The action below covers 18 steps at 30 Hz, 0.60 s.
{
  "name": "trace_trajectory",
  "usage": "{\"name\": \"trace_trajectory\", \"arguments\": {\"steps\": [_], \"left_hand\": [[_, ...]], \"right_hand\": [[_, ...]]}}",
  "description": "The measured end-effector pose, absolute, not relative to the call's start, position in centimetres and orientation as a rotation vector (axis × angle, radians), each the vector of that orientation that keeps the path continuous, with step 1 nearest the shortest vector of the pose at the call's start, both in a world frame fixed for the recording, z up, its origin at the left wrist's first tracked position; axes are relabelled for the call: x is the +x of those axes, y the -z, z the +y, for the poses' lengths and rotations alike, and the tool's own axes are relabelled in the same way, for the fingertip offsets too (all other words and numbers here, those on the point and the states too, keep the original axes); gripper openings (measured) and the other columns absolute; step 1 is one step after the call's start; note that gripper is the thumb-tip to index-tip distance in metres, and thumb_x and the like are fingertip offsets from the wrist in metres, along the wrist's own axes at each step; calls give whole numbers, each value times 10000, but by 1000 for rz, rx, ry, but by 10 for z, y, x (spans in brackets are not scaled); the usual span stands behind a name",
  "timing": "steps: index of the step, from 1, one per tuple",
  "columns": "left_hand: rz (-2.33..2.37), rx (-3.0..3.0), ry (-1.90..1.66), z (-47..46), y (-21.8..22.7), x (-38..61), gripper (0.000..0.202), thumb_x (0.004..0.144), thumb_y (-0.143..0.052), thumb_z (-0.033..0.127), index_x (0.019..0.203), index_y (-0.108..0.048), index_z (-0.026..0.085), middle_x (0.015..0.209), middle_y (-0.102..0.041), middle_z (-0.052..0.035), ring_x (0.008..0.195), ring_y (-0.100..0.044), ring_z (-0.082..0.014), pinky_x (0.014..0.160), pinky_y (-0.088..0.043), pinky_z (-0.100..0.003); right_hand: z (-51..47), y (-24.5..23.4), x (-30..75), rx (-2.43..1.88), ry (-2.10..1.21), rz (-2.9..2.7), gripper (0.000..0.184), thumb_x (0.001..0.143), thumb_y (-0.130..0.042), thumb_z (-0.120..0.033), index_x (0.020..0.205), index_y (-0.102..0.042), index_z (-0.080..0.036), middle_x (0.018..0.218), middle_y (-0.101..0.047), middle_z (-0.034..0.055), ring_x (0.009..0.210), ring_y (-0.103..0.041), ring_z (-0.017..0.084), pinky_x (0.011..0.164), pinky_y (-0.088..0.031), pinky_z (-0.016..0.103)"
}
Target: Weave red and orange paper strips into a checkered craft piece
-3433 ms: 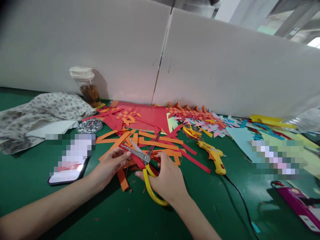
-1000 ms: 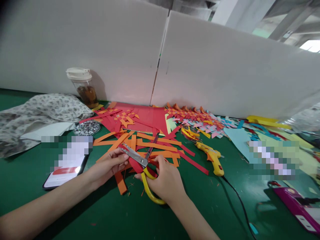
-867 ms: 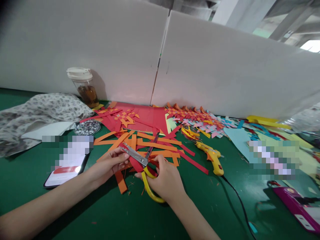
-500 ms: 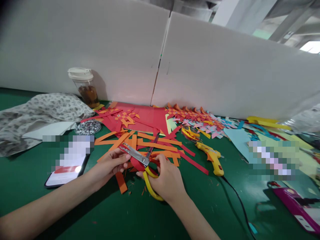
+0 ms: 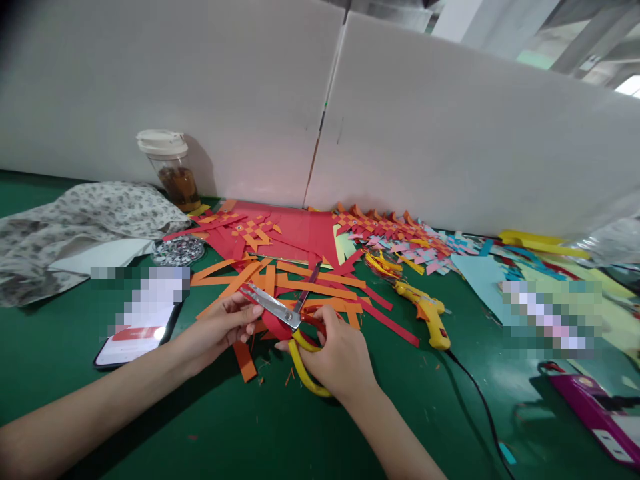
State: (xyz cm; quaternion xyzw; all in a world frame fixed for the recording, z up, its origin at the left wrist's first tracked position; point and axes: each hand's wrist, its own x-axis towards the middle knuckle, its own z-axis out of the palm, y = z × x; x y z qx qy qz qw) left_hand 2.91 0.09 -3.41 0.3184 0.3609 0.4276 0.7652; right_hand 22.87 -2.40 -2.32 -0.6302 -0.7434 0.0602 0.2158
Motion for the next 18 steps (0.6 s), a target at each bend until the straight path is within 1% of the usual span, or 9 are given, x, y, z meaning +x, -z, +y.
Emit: {"name": "trace_trajectory", "arguments": {"steps": [3,7,14,18], "left_hand": [[794,715,-912,1,36,29,140,659,-738,222,749,-642,174,560,-554,52,481,-503,-50,471,-370,-172],[794,750,-906,-1,39,30,155,673,-727,229,784,-644,161,583,-573,34,482,-505,-51,478,-377,-174],[792,739,-929,-1,40,32,172,663,-732,224,784,-634,150,594,-556,32,479,-495,-54,468,-376,-174],[777,802,-919,-2,42,33,171,672,-726,247,783,-633,157,591,-564,33,477,-502,-56,475,-384,-183]], "right_hand": [[-24,22,229,-1757,-161,-2098,355,636,-613,-472,817,-459,-208,541,-535,-28,456,-529,148,438,-336,226],[-25,22,228,-1766,-231,-2108,344,644,-612,-451,829,-449,-211,575,-550,-23,475,-540,147,451,-345,228],[-24,26,227,-1758,-188,-2094,334,639,-611,-453,807,-452,-211,522,-499,-45,458,-521,142,445,-343,228],[-23,28,228,-1736,-195,-2068,329,639,-603,-464,792,-451,-215,539,-515,-36,447,-507,135,442,-339,230]]}}
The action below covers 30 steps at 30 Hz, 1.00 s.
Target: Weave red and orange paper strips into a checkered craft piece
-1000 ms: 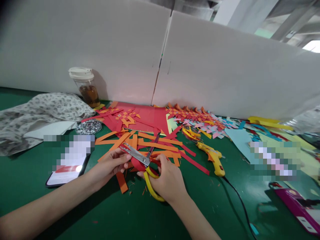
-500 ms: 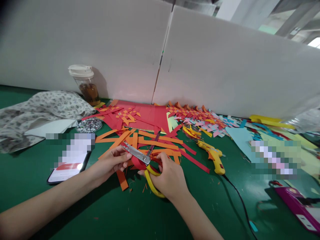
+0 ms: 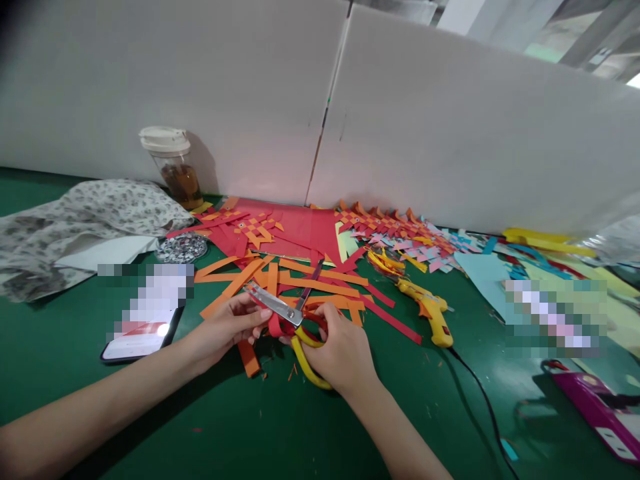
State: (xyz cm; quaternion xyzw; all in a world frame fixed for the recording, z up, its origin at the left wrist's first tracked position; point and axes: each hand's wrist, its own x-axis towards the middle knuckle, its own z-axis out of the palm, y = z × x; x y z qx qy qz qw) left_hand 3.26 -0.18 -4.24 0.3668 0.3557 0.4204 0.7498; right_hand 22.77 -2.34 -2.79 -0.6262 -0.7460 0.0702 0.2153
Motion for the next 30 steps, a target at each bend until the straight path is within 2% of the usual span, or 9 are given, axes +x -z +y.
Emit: {"name": "trace_trajectory", "arguments": {"steps": [3,9,13,17,22,26,30], "left_hand": [[779,836,-895,-3,45,33,185,664,-732,258,786,-632,161,595,-579,30,479,-515,-60,484,-393,-188],[817,829,-895,-4,46,34,182,674,-727,277,713,-599,154,563,-554,34,478,-511,-62,481,-410,-185],[799,805,-917,-4,45,34,178,681,-726,266,713,-594,151,593,-557,32,483,-502,-50,478,-410,-171],[798,714,-959,-3,43,33,183,675,-734,254,720,-593,146,596,-539,37,485,-488,-41,479,-409,-159],[805,634,-1051,-3,44,33,185,675,-732,257,723,-592,146,578,-522,51,498,-487,-34,498,-421,-141],[817,597,-1127,-4,47,34,213,634,-750,247,680,-566,151,566,-525,53,500,-499,-46,482,-427,-148],[818,587,-1148,-4,47,35,209,622,-748,215,723,-579,145,570,-535,49,498,-503,-49,475,-426,-148]], "right_hand": [[-24,28,228,-1736,-243,-2039,336,627,-620,-449,806,-458,-216,572,-530,-28,463,-507,132,453,-351,230],[-21,27,234,-1728,-379,-1840,354,632,-644,-418,832,-426,-224,552,-434,-62,457,-434,113,443,-355,219],[-20,27,237,-1720,-481,-1744,339,655,-635,-406,836,-408,-231,598,-443,-57,471,-421,106,435,-351,211],[-21,24,235,-1780,-430,-1835,337,659,-619,-414,869,-432,-227,622,-491,-42,509,-474,123,465,-369,221],[-25,18,230,-1796,-365,-2004,402,624,-636,-438,916,-469,-218,745,-574,10,634,-559,167,547,-422,258],[-27,16,227,-1807,-314,-2072,472,609,-640,-497,957,-480,-220,862,-598,42,710,-582,193,602,-441,298],[-27,17,228,-1833,-277,-2102,462,616,-628,-477,974,-485,-223,891,-598,49,733,-587,206,601,-432,306]]}}
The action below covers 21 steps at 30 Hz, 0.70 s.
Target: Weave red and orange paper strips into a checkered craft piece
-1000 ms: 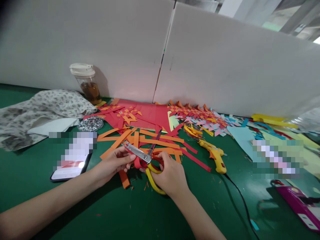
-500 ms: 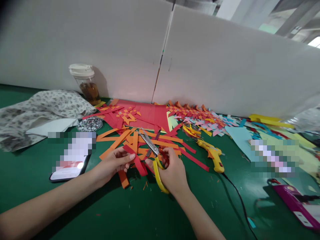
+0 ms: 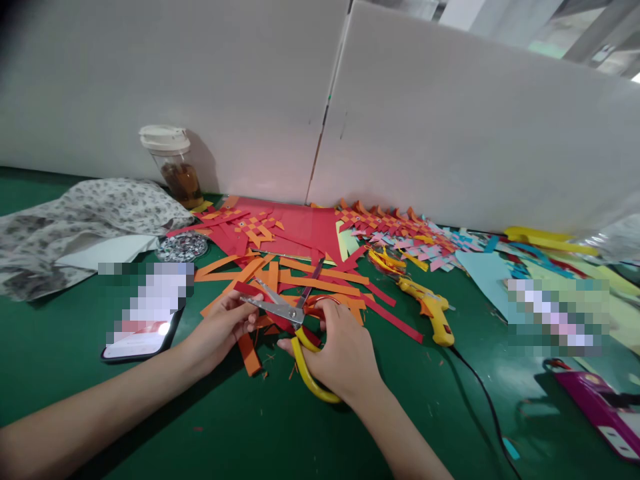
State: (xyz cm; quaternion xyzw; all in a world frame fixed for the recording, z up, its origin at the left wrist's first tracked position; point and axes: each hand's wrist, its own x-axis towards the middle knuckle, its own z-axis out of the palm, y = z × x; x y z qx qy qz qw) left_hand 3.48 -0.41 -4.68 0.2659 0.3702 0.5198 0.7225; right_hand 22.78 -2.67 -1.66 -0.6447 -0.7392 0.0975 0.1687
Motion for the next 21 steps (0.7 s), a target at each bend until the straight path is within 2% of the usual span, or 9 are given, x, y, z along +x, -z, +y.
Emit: {"name": "trace_trajectory", "arguments": {"steps": [8,21], "left_hand": [[771,650,-1139,-4,51,35,152,685,-701,208,771,-595,141,592,-539,48,486,-495,-37,469,-418,-139],[769,628,-1155,-5,51,35,168,663,-726,210,763,-606,148,610,-562,48,483,-502,-36,474,-427,-142]], "right_hand": [[-26,17,227,-1834,-280,-2127,417,623,-620,-444,946,-492,-214,838,-604,47,680,-579,192,567,-405,284],[-27,17,227,-1811,-255,-2123,397,625,-614,-425,939,-494,-215,792,-614,37,640,-585,185,544,-393,265]]}}
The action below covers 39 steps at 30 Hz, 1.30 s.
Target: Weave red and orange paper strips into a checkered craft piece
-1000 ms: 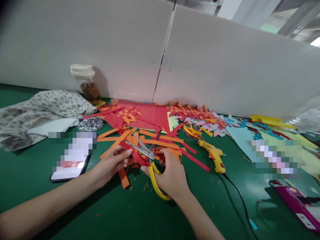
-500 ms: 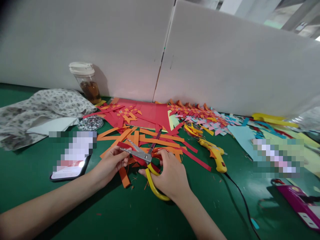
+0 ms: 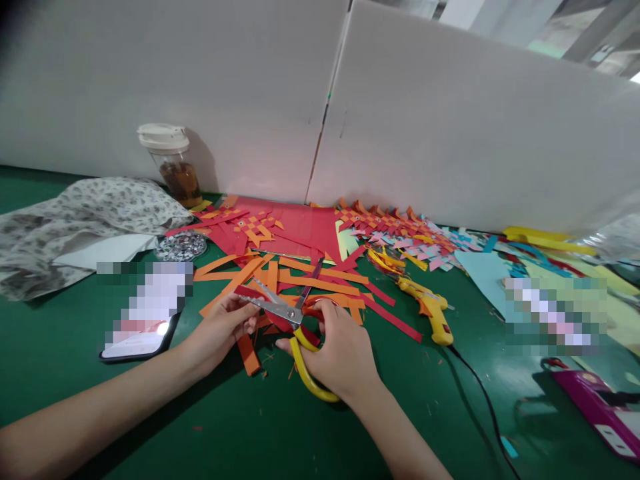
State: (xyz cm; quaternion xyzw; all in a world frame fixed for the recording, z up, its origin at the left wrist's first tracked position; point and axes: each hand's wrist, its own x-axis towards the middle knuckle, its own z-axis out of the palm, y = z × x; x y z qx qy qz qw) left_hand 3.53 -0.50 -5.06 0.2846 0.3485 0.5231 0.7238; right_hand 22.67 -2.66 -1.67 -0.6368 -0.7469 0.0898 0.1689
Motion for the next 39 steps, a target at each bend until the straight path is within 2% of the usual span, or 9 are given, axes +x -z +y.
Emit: {"name": "trace_trajectory", "arguments": {"steps": [15,25,31,35,39], "left_hand": [[769,638,-1133,-5,49,35,175,650,-746,240,734,-620,152,616,-561,44,484,-493,-30,479,-424,-140],[822,629,-1109,-6,43,36,167,648,-747,223,724,-617,150,585,-552,50,476,-483,-32,485,-420,-144],[830,653,-1099,-6,42,36,166,680,-728,252,707,-598,152,561,-544,53,469,-474,-28,475,-397,-138],[861,689,-1082,-6,44,37,183,677,-731,252,671,-577,153,549,-538,53,477,-485,-36,480,-391,-148],[903,750,-1055,-7,46,38,217,668,-733,268,631,-555,150,538,-530,52,471,-488,-46,488,-392,-166]], "right_hand": [[-26,20,228,-1836,-206,-2145,362,628,-598,-456,879,-488,-220,653,-596,1,584,-597,191,507,-356,250],[-26,20,227,-1787,-219,-2109,340,622,-618,-468,796,-477,-212,523,-505,-39,456,-498,141,447,-314,238],[-26,21,225,-1718,-566,-1721,377,578,-704,-404,716,-400,-229,496,-389,-86,428,-386,93,411,-298,215],[-23,19,224,-1511,-942,-1346,428,564,-735,-391,753,-388,-227,652,-536,-39,535,-510,114,488,-411,236],[-22,16,220,-1415,-1231,-1252,510,494,-786,-370,769,-381,-224,743,-631,-2,556,-553,115,545,-459,263]]}}
